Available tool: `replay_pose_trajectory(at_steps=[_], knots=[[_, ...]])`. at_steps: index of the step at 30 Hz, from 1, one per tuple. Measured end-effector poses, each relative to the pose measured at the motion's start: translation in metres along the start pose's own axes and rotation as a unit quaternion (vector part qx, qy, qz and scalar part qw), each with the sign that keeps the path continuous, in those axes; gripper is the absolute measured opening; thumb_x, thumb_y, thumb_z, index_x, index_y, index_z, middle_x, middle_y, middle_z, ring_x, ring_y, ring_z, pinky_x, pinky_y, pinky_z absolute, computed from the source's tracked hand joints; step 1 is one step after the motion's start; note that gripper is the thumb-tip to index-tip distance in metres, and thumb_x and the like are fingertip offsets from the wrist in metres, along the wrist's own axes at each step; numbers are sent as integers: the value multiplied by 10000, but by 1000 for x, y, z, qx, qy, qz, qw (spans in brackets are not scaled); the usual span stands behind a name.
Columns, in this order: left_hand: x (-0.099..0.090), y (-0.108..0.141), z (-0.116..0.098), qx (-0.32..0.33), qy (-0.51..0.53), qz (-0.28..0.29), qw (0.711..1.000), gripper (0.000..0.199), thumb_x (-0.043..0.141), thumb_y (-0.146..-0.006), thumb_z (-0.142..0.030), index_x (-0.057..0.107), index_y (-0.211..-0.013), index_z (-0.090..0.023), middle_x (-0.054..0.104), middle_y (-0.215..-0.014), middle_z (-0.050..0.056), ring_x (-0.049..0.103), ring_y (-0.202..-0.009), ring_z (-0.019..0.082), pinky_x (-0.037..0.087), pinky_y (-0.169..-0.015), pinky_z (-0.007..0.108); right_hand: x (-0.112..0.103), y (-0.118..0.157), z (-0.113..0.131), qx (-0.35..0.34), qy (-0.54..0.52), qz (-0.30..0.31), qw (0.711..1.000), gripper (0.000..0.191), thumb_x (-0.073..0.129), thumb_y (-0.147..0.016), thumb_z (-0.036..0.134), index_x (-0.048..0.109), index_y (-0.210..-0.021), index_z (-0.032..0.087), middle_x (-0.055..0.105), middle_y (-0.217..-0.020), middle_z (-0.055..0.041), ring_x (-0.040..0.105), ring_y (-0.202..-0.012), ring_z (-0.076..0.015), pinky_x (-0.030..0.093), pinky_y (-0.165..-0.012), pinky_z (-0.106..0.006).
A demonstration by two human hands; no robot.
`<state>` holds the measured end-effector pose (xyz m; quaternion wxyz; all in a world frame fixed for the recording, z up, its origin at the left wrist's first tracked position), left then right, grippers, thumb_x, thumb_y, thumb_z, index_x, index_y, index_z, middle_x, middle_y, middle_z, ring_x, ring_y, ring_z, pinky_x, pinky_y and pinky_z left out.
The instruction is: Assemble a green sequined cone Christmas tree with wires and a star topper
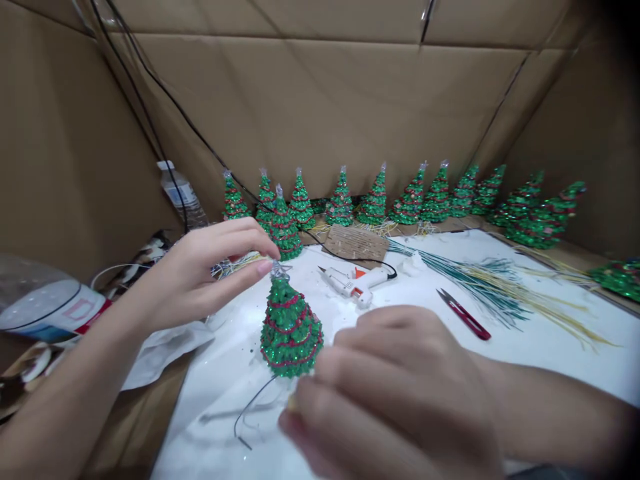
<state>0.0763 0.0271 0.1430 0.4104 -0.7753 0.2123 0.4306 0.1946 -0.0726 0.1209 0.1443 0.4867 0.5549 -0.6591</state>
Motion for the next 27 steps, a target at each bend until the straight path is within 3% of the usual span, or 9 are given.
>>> replay_pose_trajectory(at_steps=[3, 9, 16, 27], knots=[[-2, 0, 1, 7, 14, -17, 1000, 109, 556, -914, -195, 664, -912, -187, 584, -955, 38, 563, -869, 163, 449, -762, 265, -10, -2, -25, 1, -28, -73, 997, 109, 560, -862, 206, 565, -753, 192, 542, -583, 51, 432, -482, -82, 303, -444, -267], [-4, 0, 4, -5, 24, -58, 998, 88, 608, -892, -202, 696, -893, -193, 579, -913, 26, 566, -837, 149, 455, -742, 257, 1, 16, -70, 104, -58, -85, 989, 55, 592, -868, 206, 552, -835, 186, 587, -636, 39, 490, -498, -66, 356, -488, -208], [-2, 1, 6, -14, 56, -69, 996, 99, 626, -888, -211, 714, -848, -190, 589, -871, 25, 565, -790, 141, 448, -688, 253, 8, 18, -83, 132, -83, -133, 979, 77, 646, -818, 172, 569, -819, 176, 634, -678, 15, 525, -524, -77, 389, -489, -190], [-2, 2, 8, -19, 67, -64, 996, 139, 609, -904, -267, 720, -859, -197, 616, -864, 29, 584, -791, 151, 455, -685, 251, 17, 16, -92, 152, -115, -116, 975, 80, 617, -847, 172, 563, -792, 193, 600, -615, 32, 476, -461, -71, 353, -438, -196]])
Point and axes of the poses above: each hand's wrist, its own y-axis away from the middle knuckle, its own x-axis out of the palm, z = x × y, the point moved 8 cm from there along -y, towards the middle knuckle
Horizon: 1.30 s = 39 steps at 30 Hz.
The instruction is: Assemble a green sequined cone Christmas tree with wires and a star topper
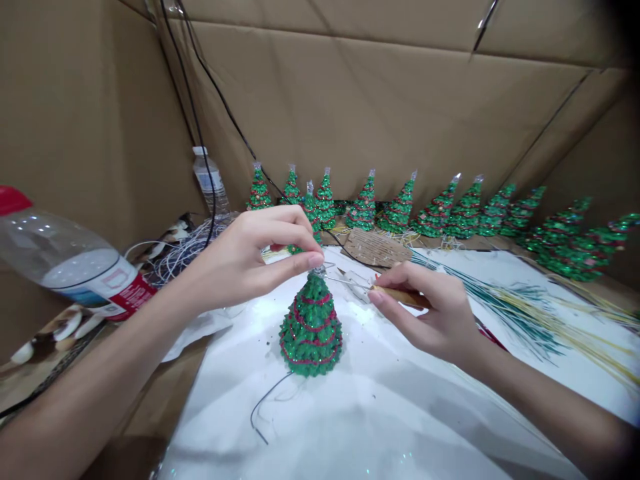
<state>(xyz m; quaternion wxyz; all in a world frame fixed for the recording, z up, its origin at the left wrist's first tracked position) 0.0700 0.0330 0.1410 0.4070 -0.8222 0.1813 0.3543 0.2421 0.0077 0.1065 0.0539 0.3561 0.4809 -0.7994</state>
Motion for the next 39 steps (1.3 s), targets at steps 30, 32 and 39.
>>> replay_pose_trajectory(at_steps=[30, 32, 39], knots=[[1, 0, 0, 11, 14, -3, 1000, 133, 633, -897, -239, 712, -829, -157, 616, -831, 20, 581, -758, 125, 427, -632, 240, 17, -18, -23, -31, -54, 114, 992, 116, 614, -893, 267, 535, -853, 192, 507, -607, 67, 408, -469, -46, 317, -442, -180], [0, 0, 0, 12, 13, -4, 1000, 137, 633, -897, -245, 711, -826, -157, 615, -827, 20, 582, -755, 127, 427, -630, 244, 17, -21, -20, -59, -40, 120, 990, 109, 564, -923, 248, 560, -833, 186, 522, -601, 57, 435, -486, -47, 323, -461, -183], [1, 0, 1, 12, 13, -2, 1000, 145, 634, -897, -259, 712, -822, -161, 616, -827, 24, 581, -751, 132, 427, -626, 256, 18, -27, -21, -57, -23, 142, 988, 149, 572, -916, 316, 552, -859, 180, 516, -609, 50, 430, -490, -59, 331, -471, -199]])
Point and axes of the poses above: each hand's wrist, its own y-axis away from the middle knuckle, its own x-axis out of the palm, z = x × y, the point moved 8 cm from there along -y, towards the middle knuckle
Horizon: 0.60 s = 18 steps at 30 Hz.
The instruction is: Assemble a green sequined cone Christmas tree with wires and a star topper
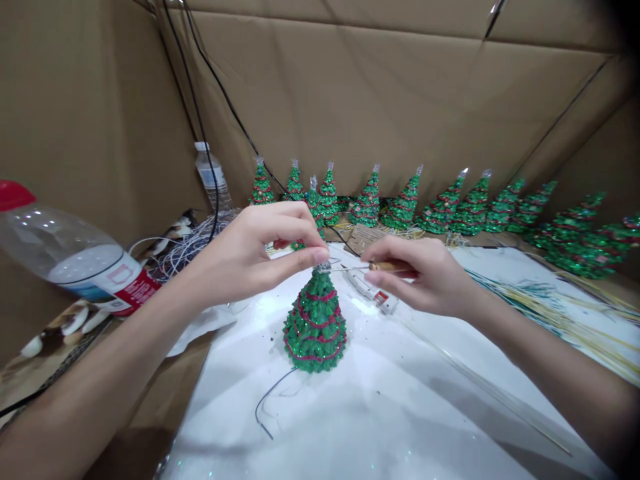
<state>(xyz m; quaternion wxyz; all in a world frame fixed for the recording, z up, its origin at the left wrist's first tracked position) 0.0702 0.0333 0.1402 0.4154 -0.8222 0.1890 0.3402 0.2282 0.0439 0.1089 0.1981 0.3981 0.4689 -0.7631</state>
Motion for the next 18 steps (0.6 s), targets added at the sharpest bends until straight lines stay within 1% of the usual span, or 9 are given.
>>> replay_pose_trajectory(at_steps=[2, 3, 5, 7, 9, 12, 14, 16, 18], knots=[[0, 1, 0, -2, 1, 0, 1000, 150, 632, -899, -266, 713, -825, -164, 615, -826, 23, 580, -750, 133, 426, -627, 259, -2, 0, -3, 9, -22, -6, 1000, 188, 649, -864, 328, 537, -900, 181, 503, -625, 62, 399, -473, -50, 316, -448, -191], [-1, 1, 1, -2, 1, -1, 1000, 150, 631, -900, -267, 714, -829, -165, 616, -827, 23, 581, -753, 134, 427, -631, 260, -2, 0, -2, 5, -23, -6, 1000, 172, 642, -871, 319, 536, -878, 184, 488, -616, 65, 388, -468, -49, 309, -445, -192], [-1, 2, 1, -1, 0, -1, 1000, 145, 633, -899, -263, 714, -827, -166, 617, -825, 23, 583, -757, 135, 429, -637, 261, -3, -1, 1, -16, -2, 3, 1000, 165, 548, -933, 285, 538, -799, 190, 471, -587, 55, 399, -480, -61, 310, -464, -204], [-1, 2, 1, -2, -1, 0, 1000, 140, 634, -897, -255, 714, -823, -167, 617, -823, 23, 584, -758, 135, 430, -636, 260, -3, -2, 5, -32, 34, 10, 999, 275, 454, -977, 274, 519, -722, 193, 458, -563, 39, 427, -501, -81, 315, -489, -227], [0, 1, 1, -4, 0, 0, 1000, 139, 633, -898, -252, 715, -824, -168, 617, -822, 23, 585, -756, 136, 431, -636, 260, -4, -3, 8, -30, 63, 13, 998, 338, 399, -993, 271, 481, -674, 197, 437, -547, 32, 426, -499, -92, 309, -493, -243], [0, -1, 1, -3, 0, 0, 1000, 137, 631, -898, -255, 716, -832, -169, 621, -822, 25, 587, -752, 138, 434, -634, 258, -4, -1, 9, 3, 59, 16, 998, 201, 522, -940, 324, 507, -785, 196, 452, -579, 50, 388, -471, -79, 305, -476, -235], [0, -1, 1, -3, -1, 0, 1000, 138, 630, -898, -260, 715, -830, -175, 624, -823, 25, 589, -753, 141, 436, -632, 256, -3, 1, 9, 17, 43, 17, 999, 161, 600, -894, 322, 510, -862, 194, 479, -609, 60, 377, -465, -67, 312, -473, -220], [0, -1, 1, -4, -4, 0, 1000, 139, 628, -899, -266, 714, -834, -180, 624, -826, 23, 589, -755, 142, 435, -631, 253, -3, 2, 11, 8, 40, 20, 999, 123, 574, -912, 285, 514, -856, 193, 490, -607, 59, 386, -467, -66, 313, -477, -216], [0, 0, 1, -4, -7, 0, 1000, 139, 627, -900, -269, 714, -840, -179, 623, -827, 21, 587, -756, 141, 434, -632, 252, -2, 1, 13, -12, 56, 24, 998, 178, 484, -959, 262, 515, -798, 194, 487, -594, 45, 411, -481, -77, 309, -483, -224]])
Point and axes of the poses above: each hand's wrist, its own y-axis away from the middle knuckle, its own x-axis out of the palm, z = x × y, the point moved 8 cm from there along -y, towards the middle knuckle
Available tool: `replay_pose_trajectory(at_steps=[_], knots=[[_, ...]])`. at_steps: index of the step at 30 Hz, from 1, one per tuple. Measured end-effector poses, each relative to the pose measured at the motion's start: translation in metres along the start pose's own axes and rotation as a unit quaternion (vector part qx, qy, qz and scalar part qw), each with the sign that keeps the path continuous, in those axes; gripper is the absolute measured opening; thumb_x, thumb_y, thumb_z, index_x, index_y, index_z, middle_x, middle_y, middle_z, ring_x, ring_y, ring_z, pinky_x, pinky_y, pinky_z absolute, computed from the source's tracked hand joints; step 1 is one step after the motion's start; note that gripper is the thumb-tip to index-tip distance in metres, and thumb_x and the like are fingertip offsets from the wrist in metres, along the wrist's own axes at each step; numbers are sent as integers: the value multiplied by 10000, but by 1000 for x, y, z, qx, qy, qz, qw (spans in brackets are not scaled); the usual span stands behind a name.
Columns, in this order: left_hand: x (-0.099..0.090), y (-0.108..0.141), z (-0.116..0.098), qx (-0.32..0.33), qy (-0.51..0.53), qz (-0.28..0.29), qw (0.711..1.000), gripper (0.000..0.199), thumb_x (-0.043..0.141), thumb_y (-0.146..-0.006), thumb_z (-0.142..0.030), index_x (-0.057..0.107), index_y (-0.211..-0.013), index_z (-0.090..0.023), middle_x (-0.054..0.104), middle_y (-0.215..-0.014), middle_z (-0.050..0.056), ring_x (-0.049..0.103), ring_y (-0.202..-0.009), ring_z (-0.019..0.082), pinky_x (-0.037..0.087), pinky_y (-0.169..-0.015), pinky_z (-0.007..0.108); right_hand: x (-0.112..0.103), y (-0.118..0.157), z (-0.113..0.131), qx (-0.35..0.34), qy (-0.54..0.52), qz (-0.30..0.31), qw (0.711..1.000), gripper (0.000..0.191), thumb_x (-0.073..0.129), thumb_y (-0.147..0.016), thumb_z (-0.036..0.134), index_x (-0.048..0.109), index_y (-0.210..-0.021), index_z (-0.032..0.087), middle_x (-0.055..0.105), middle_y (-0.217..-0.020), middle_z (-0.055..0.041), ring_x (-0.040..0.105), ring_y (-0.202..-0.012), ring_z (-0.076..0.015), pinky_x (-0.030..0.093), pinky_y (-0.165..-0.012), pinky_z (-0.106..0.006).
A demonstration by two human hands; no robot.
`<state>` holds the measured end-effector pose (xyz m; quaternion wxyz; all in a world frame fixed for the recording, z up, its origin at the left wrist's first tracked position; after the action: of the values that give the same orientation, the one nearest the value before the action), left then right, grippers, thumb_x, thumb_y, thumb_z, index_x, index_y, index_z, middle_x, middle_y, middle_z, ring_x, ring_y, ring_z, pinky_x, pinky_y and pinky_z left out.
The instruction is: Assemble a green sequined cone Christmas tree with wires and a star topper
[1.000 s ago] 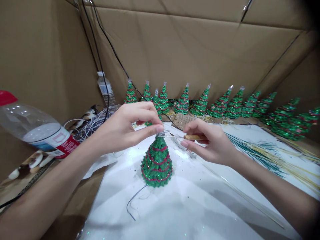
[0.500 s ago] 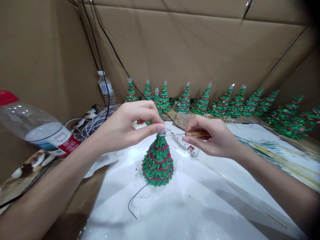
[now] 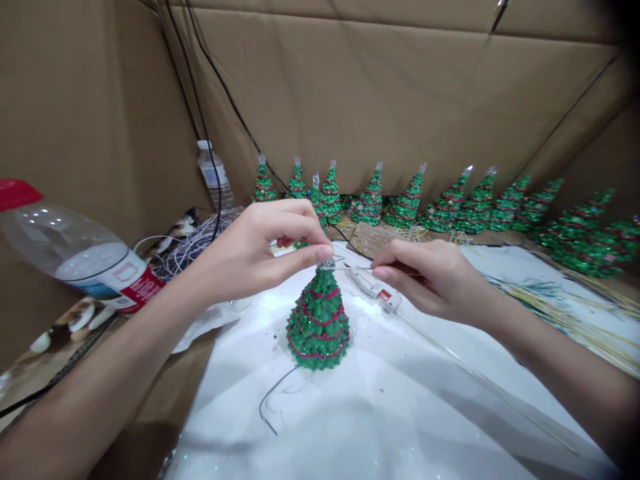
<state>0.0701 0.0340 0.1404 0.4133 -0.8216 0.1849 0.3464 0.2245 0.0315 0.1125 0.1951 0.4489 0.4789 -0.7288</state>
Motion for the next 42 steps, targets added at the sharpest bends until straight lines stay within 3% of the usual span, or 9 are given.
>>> replay_pose_trajectory(at_steps=[3, 8, 14, 18, 22, 26, 32, 38, 42], knots=[[0, 1, -1, 3, 1, -1, 1000, 137, 627, -900, -260, 711, -834, -173, 620, -819, 18, 584, -755, 138, 433, -638, 253, 2, -2, 1, -8, 23, 6, 1000, 282, 402, -987, 263, 488, -728, 196, 464, -578, 32, 424, -496, -91, 300, -486, -235], [-1, 1, -1, 0, 4, -1, 1000, 145, 625, -902, -268, 706, -830, -172, 620, -821, 20, 579, -746, 136, 428, -636, 255, 5, -1, -5, 45, -29, 5, 999, 139, 580, -903, 307, 510, -884, 188, 508, -603, 58, 431, -491, -77, 327, -496, -211], [0, 1, 0, -1, 6, 1, 1000, 127, 639, -893, -280, 709, -837, -189, 627, -820, 29, 579, -743, 149, 429, -641, 270, 12, -1, -2, 46, -40, 39, 997, 318, 374, -1000, 298, 533, -748, 185, 527, -590, 29, 459, -510, -83, 330, -505, -217], [0, 1, 0, 1, 4, 3, 1000, 156, 626, -900, -311, 705, -829, -197, 632, -822, 30, 578, -747, 153, 437, -644, 269, 12, 2, -6, 64, -84, 14, 994, 153, 546, -930, 342, 506, -925, 195, 523, -650, 51, 426, -497, -71, 334, -476, -197], [0, 0, 0, 2, -1, 1, 1000, 181, 622, -902, -327, 704, -820, -188, 630, -812, 30, 568, -739, 150, 433, -637, 269, 10, 4, -4, 31, -73, -7, 997, 98, 523, -945, 271, 517, -881, 198, 560, -660, 41, 481, -522, -70, 349, -489, -191], [-1, 0, 0, 3, 1, 0, 1000, 171, 637, -894, -319, 698, -810, -182, 628, -808, 28, 565, -734, 148, 429, -637, 273, 12, 1, 1, 4, -2, 13, 1000, 234, 393, -992, 258, 546, -827, 192, 584, -648, 10, 513, -550, -96, 356, -519, -223], [-1, 0, -1, 8, 1, 0, 1000, 163, 634, -895, -293, 692, -803, -172, 617, -804, 21, 560, -728, 139, 420, -621, 257, 14, 3, -1, 36, -59, -1, 998, 141, 586, -900, 297, 504, -934, 188, 585, -730, 23, 475, -527, -73, 353, -491, -200], [-1, 0, -1, 7, 0, 1, 1000, 160, 633, -893, -295, 694, -803, -178, 625, -803, 29, 565, -730, 146, 424, -628, 260, 9, 0, 1, 35, -3, 3, 999, 197, 409, -985, 252, 557, -865, 202, 624, -727, -7, 560, -616, -110, 395, -558, -224], [0, -1, -1, 6, -2, 2, 1000, 160, 624, -899, -298, 691, -810, -183, 628, -815, 29, 571, -740, 147, 429, -634, 260, 10, 2, -3, 54, -38, -6, 998, 120, 540, -928, 309, 509, -972, 202, 632, -786, -3, 562, -607, -106, 401, -541, -220]])
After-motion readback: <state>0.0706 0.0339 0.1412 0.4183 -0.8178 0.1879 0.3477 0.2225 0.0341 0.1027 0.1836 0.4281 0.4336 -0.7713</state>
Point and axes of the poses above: each hand's wrist, its own y-axis away from the middle knuckle, its own x-axis out of the palm, z = x × y, the point moved 8 cm from there along -y, towards the middle knuckle
